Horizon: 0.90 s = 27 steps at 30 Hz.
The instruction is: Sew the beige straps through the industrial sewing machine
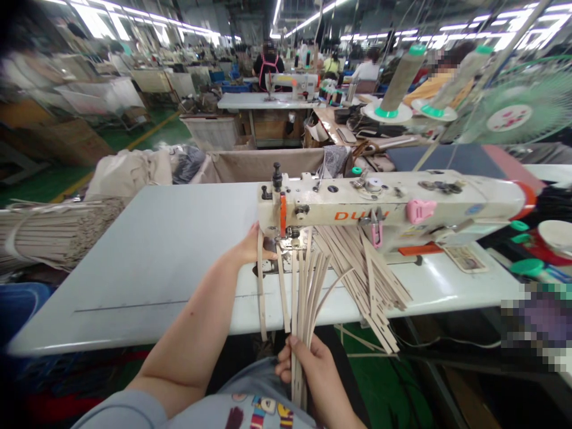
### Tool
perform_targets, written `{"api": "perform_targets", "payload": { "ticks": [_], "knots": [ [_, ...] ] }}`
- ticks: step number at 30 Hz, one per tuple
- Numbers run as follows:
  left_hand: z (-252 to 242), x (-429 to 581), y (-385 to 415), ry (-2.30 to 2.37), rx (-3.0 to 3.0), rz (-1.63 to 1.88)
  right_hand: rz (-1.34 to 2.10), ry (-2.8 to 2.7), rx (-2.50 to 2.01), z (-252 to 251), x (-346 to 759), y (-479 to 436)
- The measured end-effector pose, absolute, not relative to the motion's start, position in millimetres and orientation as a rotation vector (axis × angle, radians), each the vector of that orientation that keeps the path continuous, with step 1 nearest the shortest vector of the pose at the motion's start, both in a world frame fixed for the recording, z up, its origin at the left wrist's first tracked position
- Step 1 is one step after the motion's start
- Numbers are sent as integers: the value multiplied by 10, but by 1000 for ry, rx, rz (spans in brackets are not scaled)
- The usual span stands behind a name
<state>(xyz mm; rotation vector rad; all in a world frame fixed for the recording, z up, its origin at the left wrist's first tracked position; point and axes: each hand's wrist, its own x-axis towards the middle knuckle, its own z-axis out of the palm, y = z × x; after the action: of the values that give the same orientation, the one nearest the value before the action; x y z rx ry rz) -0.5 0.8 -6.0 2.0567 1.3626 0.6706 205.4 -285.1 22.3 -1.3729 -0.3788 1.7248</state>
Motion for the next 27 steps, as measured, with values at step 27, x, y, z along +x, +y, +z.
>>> {"api": "perform_targets", "payload": {
  "ticks": [27],
  "knots": [
    [55,58,-14,1387,2186,523,1637,-372,-1446,247,2054,-2936]
  ]
}}
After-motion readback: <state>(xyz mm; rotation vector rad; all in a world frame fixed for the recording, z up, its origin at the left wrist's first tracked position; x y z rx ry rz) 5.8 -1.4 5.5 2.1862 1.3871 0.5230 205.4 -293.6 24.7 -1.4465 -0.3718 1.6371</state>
